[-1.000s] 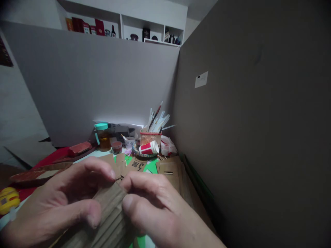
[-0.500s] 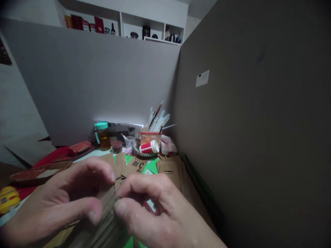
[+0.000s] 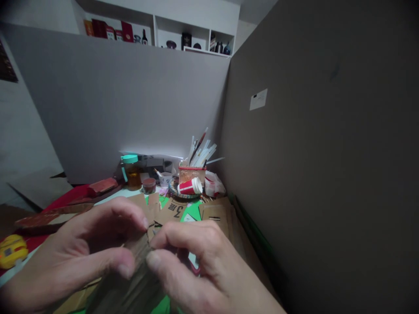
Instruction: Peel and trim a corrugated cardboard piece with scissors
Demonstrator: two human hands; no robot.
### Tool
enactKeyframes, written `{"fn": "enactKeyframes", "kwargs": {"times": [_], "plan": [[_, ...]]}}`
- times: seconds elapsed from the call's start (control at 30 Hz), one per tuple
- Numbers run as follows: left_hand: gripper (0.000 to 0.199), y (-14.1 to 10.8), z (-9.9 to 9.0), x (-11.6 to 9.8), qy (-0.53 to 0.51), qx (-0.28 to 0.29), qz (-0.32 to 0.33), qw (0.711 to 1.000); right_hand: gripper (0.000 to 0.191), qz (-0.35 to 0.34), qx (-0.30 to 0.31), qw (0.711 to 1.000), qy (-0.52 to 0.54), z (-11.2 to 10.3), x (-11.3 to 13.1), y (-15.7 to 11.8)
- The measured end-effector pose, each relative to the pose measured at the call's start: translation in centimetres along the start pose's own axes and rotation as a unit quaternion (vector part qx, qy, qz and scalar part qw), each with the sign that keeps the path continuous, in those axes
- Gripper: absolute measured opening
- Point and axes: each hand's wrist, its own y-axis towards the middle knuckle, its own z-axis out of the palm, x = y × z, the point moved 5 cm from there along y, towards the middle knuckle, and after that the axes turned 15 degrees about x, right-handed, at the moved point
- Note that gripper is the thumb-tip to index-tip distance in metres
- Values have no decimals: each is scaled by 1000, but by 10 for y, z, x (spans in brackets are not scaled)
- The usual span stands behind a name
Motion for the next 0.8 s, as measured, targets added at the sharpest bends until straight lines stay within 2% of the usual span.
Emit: {"fn": "enactKeyframes", "kwargs": {"times": [0.27,0.43,0.6,0.8], "plan": [[24,0,-2,-1,29,-20,-2,999,29,-20,-1,1000,23,3,3,1],[26,2,-2,0,20,-3,-3,1000,28,-42,3,999,17,-1,8,0],[26,3,-3,3,36,-1,1,999,26,-12,-25,1000,-9,-2,4,-1],[24,1,-3,2,51,-17,-2,999,26,13,17,1000,21,4,0,1]]}}
